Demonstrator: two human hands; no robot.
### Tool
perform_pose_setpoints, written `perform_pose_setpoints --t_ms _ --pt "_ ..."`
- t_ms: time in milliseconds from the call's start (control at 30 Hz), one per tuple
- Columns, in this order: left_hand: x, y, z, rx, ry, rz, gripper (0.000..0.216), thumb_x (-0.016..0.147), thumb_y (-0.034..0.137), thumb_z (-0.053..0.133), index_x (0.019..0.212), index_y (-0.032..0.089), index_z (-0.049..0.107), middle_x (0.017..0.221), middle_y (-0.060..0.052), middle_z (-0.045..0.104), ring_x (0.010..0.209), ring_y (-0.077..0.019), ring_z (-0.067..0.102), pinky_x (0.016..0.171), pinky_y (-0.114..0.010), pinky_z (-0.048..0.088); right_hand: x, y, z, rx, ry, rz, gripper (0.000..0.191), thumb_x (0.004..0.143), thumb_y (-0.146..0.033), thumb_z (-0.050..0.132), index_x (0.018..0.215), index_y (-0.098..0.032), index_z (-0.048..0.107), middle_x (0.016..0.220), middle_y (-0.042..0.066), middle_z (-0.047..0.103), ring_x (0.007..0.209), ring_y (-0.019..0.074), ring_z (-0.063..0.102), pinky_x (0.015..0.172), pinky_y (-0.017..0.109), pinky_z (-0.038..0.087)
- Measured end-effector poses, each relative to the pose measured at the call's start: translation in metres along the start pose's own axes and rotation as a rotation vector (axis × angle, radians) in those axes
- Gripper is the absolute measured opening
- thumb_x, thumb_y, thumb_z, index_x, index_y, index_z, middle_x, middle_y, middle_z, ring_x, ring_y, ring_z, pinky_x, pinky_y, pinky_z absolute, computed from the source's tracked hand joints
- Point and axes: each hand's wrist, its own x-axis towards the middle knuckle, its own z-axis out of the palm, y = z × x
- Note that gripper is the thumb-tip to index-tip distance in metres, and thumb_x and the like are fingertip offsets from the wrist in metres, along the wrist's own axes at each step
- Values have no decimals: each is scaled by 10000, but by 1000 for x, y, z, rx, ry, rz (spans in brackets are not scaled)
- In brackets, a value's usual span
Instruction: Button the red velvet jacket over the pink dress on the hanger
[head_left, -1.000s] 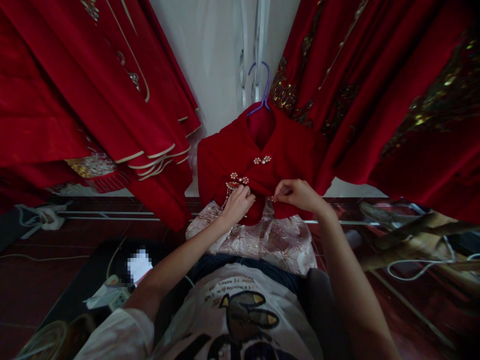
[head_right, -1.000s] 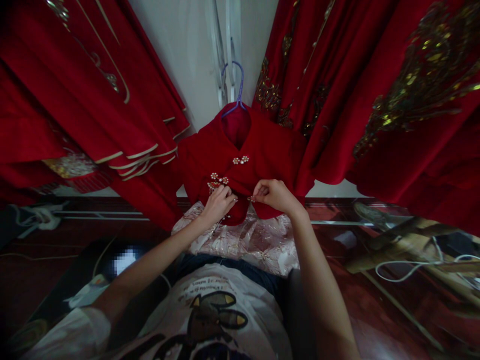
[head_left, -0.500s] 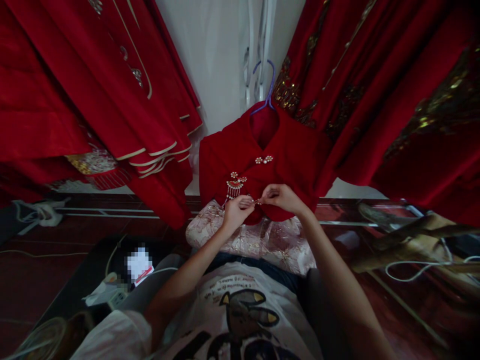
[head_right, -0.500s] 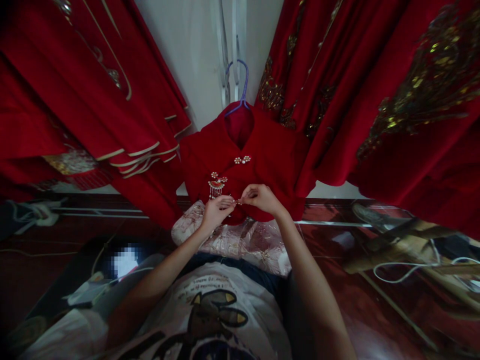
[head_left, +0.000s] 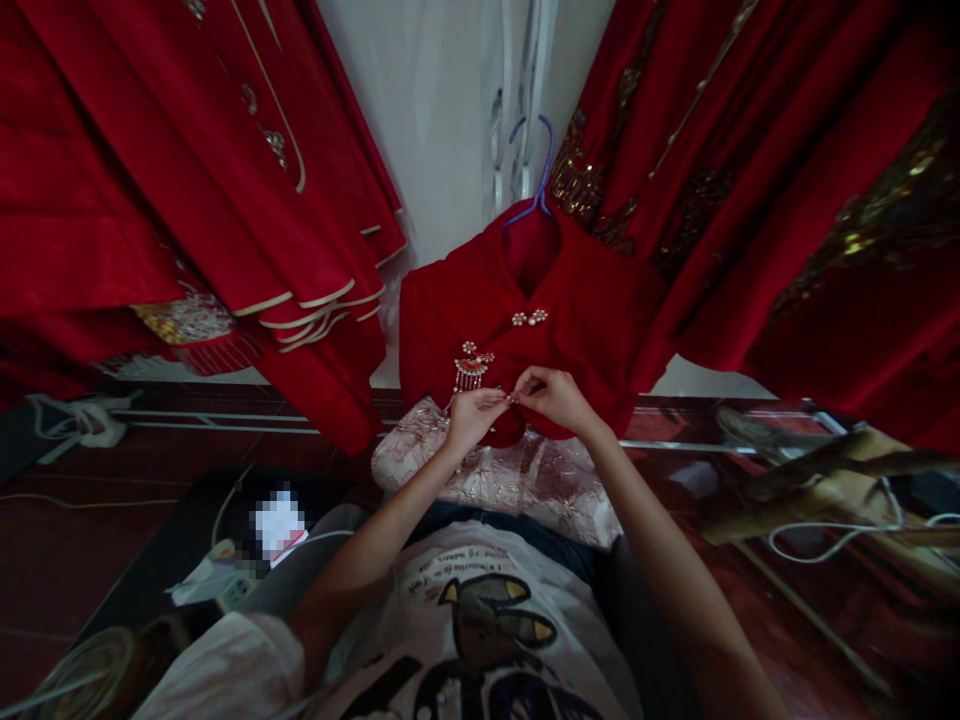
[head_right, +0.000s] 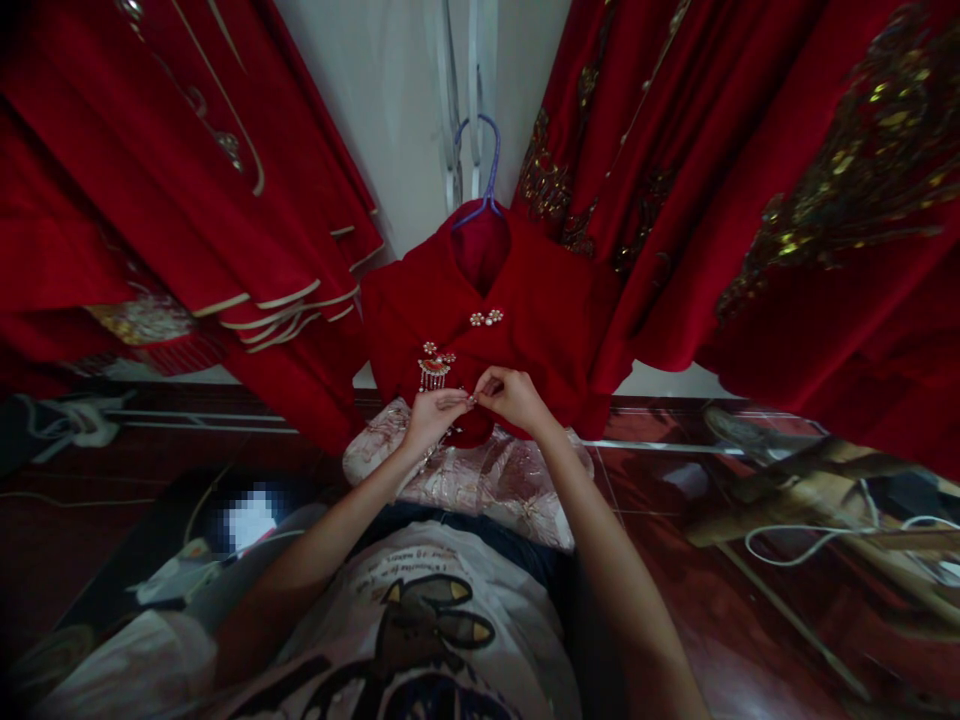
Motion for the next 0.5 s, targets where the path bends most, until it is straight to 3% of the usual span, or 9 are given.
perform_pose_setpoints --t_ms 267,400,500 --pt "1 -1 -7 154 -74 79 158 700 167 692 854 131 680 783 -49 726 707 -128 680 727 -273 554 1 1 6 -65 -53 -3 56 754 -214 605 793 -182 631 740 17 670 686 135 630 652 241 494" --pt "-12 10 -5 383 26 226 214 775 213 656 985 180 630 804 -8 667 681 -103 620 638 -224 512 -1 -6 -11 -86 -42 39 101 770 -231 621 859 -184 629 806 35 693 713 144 652 677 263 518" --pt "-21 20 -6 622 87 355 191 789 238 663 978 216 644 863 -15 616 797 -138 585 713 -256 498 -4 -16 -29 -94 29 40 125 801 -277 620 888 -188 635 859 40 707 736 141 660 701 266 529"
